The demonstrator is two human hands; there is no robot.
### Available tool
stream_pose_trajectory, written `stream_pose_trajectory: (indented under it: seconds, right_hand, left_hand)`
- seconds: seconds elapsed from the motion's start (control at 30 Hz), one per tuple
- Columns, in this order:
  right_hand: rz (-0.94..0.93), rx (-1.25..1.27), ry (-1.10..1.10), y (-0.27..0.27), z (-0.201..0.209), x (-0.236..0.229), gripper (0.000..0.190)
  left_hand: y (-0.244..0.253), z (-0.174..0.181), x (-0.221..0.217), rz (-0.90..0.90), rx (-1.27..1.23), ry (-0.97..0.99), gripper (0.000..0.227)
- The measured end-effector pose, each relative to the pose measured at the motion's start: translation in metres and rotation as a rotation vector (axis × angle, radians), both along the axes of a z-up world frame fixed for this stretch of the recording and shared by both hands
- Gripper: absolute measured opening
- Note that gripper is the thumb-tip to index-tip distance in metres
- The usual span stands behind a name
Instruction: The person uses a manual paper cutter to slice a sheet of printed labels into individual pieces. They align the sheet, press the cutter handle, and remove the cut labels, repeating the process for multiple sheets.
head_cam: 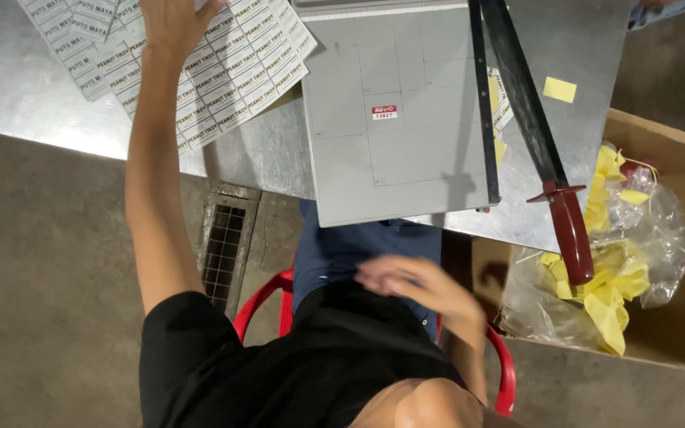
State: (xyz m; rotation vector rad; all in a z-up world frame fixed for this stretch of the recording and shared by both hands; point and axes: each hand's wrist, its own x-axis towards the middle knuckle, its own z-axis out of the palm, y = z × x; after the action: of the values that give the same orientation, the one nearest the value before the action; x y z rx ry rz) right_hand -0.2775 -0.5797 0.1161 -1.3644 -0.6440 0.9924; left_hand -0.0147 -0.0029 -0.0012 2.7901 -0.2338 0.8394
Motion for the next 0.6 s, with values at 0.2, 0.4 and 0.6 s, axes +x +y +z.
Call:
stream_pose_trajectory:
  seconds: [0.2, 0.4, 0.6]
  right_hand:
    - [-0.118, 0.125, 0.249, 0.199, -0.031, 0.022, 0.074]
    - [-0.299, 0.047, 0.431, 0.257, -0.029, 0.032, 0.086]
    - [-0.396, 0.159, 0.509, 0.264, -0.038, 0.027, 0.070]
  left_hand:
    - [-0.027, 0.012, -0.033, 0.000, -0.111, 0.001, 0.026]
    - [-0.025, 0.021, -0.055, -0.092, -0.393, 0.286, 0.033]
    - [-0.034, 0.045, -0.084, -0.033, -0.336, 0.503, 0.034]
